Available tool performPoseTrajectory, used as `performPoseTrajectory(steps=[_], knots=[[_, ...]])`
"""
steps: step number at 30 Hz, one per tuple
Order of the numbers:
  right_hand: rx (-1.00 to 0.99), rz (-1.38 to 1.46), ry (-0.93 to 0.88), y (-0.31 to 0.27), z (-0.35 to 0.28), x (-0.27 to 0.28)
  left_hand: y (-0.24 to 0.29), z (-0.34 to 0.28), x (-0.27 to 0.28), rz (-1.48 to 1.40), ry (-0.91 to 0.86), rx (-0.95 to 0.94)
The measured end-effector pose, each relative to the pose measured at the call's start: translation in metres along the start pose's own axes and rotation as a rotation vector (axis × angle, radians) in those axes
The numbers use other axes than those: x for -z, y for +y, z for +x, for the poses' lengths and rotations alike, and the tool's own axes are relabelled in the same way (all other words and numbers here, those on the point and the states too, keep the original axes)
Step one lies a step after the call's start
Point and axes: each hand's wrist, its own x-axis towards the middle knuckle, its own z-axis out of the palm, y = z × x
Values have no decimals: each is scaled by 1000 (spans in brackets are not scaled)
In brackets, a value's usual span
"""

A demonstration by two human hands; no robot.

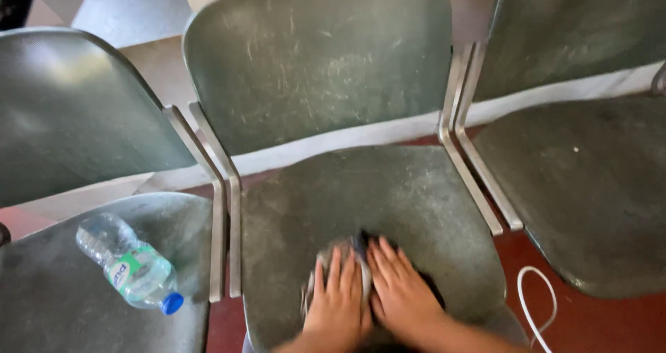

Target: Wiping down a treadmill and rows of plastic chairs using cloths.

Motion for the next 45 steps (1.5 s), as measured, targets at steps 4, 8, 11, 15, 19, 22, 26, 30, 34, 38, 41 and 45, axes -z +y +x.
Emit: performPoseTrajectory(steps=[4,8,11,15,19,22,26,30,34,38,41,45], knots=[[-11,186,-272,30,-34,15,-25,-27,18,-162,-154,-178],[-356,-26,-512,86,19,74,-95,19,88,-90,-733,78],[-336,-325,-166,144,-6,24,-139,6,20,146,-357,243],[-286,-399,-438,71,36,54,-86,25,29,233,-587,271],[-229,63,-277,8,10,15,-3,3,16,-66,-250,-23],[-61,25,-83,12,14,-15,0,15,8,-151,-68,-54],[-170,44,-102,40,49,-44,-28,60,-11,-217,-87,39],[-277,-23,-262,79,89,-85,-49,112,-5,-202,-315,179],[-369,-35,-342,87,110,-77,-56,133,-5,-247,-471,375],[-374,-55,-383,90,101,-66,-57,113,-7,-248,-250,347],[-427,-416,-325,142,92,-70,-87,79,-33,-25,140,360],[-534,-367,-342,182,77,-46,-120,70,-29,-31,-183,468]])
